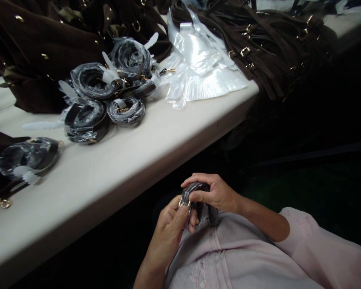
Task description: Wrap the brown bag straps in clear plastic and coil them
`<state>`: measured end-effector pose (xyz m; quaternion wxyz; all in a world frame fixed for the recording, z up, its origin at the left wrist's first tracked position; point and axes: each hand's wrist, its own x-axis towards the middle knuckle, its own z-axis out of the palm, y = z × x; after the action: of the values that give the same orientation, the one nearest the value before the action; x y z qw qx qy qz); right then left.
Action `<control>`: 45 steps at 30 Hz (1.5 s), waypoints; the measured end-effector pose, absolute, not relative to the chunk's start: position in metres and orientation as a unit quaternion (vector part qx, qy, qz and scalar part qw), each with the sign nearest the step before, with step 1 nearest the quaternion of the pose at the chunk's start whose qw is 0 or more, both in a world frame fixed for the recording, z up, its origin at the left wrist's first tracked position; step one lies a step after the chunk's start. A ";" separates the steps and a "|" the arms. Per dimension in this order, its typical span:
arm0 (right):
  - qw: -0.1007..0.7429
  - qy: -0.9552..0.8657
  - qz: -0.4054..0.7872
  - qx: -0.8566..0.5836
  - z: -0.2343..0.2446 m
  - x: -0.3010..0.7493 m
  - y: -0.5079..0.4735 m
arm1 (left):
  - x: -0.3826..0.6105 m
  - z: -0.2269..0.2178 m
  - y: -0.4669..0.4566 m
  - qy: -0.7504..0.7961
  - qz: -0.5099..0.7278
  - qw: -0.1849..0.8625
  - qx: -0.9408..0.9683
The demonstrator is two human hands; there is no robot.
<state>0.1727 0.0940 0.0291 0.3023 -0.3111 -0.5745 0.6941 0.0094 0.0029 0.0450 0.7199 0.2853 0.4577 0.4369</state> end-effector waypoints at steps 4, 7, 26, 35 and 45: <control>0.232 -0.615 0.694 -0.295 0.030 0.181 0.103 | 0.011 0.042 0.001 0.462 0.422 0.725 0.290; 0.201 -0.610 0.704 -0.303 0.031 0.184 0.105 | 0.012 0.041 0.000 0.453 0.415 0.732 0.294; 0.191 -0.549 0.755 -0.302 0.023 0.188 0.104 | 0.019 0.035 -0.005 0.388 0.494 0.766 0.138; 0.245 -0.488 0.789 -0.281 0.015 0.177 0.096 | 0.012 0.041 -0.009 0.364 0.538 0.748 0.136; 0.239 -0.548 0.730 -0.332 0.013 0.167 0.088 | 0.012 0.041 0.006 0.409 0.623 0.653 0.137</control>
<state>0.1670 0.0884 0.0132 0.2394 -0.3322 -0.5475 0.7297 0.0117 0.0056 0.0410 0.6530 0.1366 0.4086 0.6229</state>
